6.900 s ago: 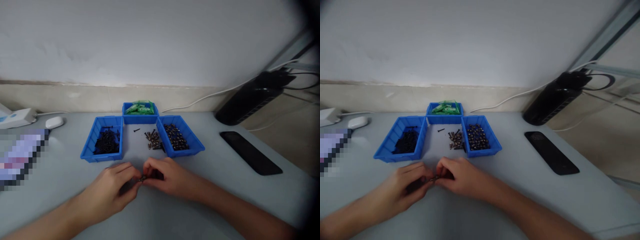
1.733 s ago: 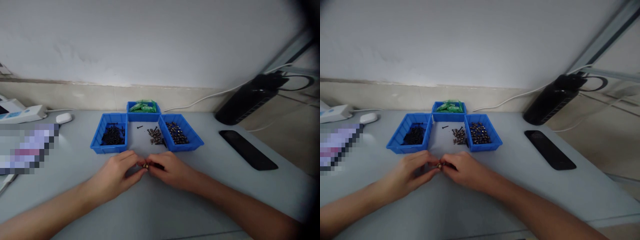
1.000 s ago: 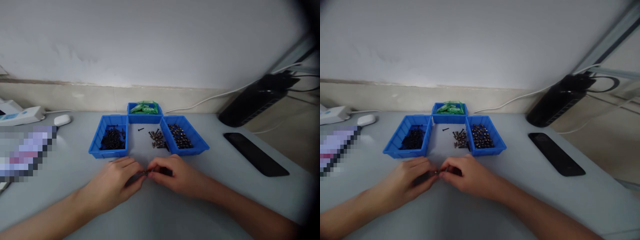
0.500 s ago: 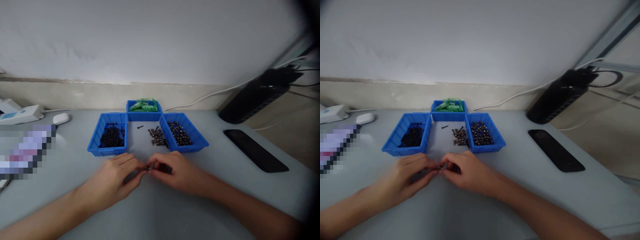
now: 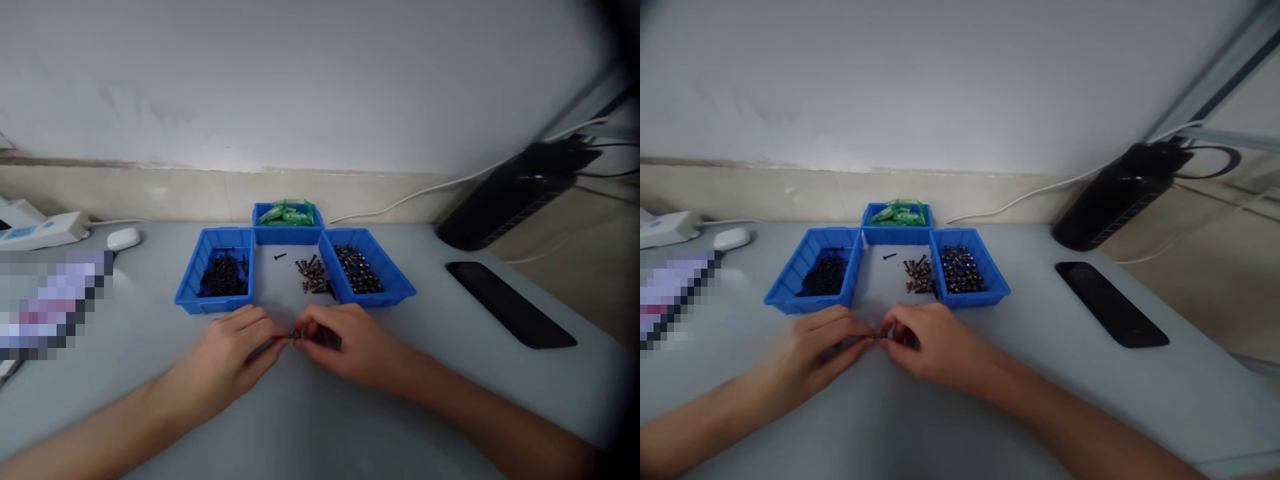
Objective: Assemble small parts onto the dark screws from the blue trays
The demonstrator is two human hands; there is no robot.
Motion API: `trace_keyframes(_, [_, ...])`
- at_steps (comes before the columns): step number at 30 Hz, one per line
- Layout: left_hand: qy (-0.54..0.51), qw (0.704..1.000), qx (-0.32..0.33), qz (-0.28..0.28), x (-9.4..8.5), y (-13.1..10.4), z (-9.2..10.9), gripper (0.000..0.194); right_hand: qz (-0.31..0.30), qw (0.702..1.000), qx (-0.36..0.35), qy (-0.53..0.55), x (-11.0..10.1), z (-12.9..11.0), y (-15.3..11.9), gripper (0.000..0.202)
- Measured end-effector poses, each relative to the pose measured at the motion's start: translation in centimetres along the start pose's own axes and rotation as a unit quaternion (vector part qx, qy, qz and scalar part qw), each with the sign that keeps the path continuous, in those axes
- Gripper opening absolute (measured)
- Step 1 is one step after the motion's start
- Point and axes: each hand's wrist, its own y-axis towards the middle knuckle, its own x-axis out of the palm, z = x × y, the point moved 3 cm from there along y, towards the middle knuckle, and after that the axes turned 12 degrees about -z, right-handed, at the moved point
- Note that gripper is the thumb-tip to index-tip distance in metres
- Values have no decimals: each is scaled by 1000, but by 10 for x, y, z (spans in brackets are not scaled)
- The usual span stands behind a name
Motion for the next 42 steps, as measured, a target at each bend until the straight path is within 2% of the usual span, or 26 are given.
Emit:
trace_keyframes(2, [-15, 1000, -18, -2, 1, 1, -2, 12, 20, 1000, -10, 6, -1, -1, -1, 6])
trace_keyframes(7, [-88, 994, -29, -58, 4, 5, 2, 12, 23, 998, -60, 23, 4, -8, -6, 7])
trace_keyframes(11, [-130, 989, -43, -63, 2, 7, 4, 12, 24, 997, -73, 12, 1, -10, -7, 8])
trace_keyframes(18, [-116, 989, -79, -46, 0, 9, 1, 14, -7, 1000, -30, -4, -3, -5, -3, 12])
trace_keyframes(26, [-82, 993, -66, -49, 4, 5, 0, 12, -5, 999, -35, -12, 1, -4, -3, 9])
trace_keyframes(31, [-86, 992, -76, -60, -1, 4, 0, 10, 1, 1000, -26, -2, 0, -5, -4, 6])
trace_keyframes(36, [-112, 988, -74, -74, -2, 6, 1, 10, -1, 999, -36, 7, 1, -4, -4, 11])
trace_keyframes(42, [-129, 987, -83, -49, -1, 6, -2, 8, -18, 1000, -11, 24, -1, 0, -2, 10])
